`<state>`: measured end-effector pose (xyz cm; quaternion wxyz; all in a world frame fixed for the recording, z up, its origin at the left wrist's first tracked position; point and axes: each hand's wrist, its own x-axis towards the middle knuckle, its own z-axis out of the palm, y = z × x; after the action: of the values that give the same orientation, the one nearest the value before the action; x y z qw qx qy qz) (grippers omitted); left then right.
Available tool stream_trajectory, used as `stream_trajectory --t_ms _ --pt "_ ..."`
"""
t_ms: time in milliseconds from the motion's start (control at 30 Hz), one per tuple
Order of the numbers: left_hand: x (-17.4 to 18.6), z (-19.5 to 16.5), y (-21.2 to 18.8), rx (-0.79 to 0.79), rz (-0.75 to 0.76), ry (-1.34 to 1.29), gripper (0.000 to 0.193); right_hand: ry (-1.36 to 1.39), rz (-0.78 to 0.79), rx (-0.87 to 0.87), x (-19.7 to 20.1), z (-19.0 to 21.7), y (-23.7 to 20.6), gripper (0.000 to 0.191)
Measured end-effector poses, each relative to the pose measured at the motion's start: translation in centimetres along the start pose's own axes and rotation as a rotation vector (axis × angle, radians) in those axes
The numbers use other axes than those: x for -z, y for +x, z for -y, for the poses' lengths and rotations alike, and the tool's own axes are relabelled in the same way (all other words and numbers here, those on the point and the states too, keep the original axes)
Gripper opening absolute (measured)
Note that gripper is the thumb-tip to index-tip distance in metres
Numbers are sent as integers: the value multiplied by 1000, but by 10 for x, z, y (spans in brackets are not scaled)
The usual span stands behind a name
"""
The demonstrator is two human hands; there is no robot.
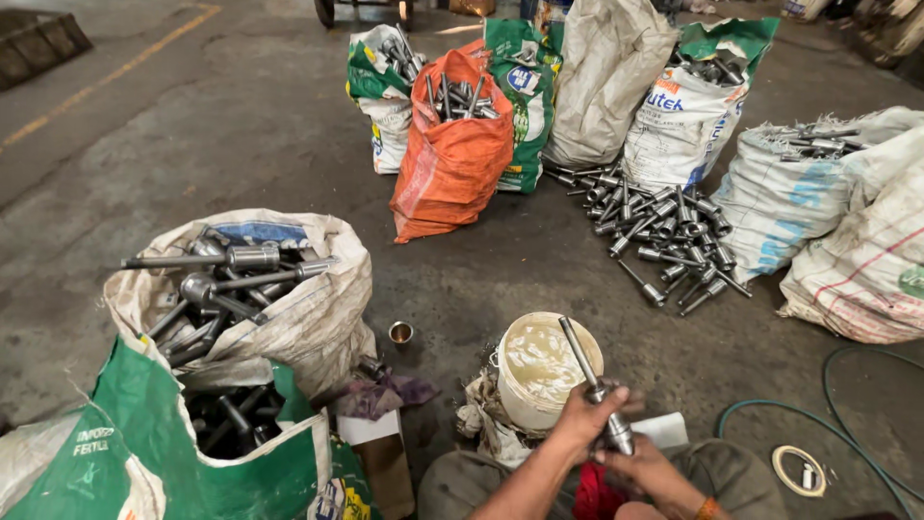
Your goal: The person sits on the floor and repeatedly picks up metal cylindrical parts from a crate. They use a handheld spray gun to clean the parts over a bucket of liquid, then wipe them with a red cloth before placing them into a sack.
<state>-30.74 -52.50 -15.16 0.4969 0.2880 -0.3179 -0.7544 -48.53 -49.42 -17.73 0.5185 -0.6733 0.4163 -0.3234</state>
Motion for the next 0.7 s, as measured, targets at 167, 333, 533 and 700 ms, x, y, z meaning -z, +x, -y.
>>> stream_trajectory --t_ms 167,333,533,700 --pt "13 7 19 -116 104 28 65 78 -333 -413 25 -4 20 20" --pt "23 10 35 -287 87 183 73 -157 -203 -383 37 5 8 32" --pt "5 40 34 -208 122 -133 91 72 -25 -130 5 -13 -9 26" --pt "14 9 23 -69 -23 -14 109 56 -285 -160 26 -10 -1 56"
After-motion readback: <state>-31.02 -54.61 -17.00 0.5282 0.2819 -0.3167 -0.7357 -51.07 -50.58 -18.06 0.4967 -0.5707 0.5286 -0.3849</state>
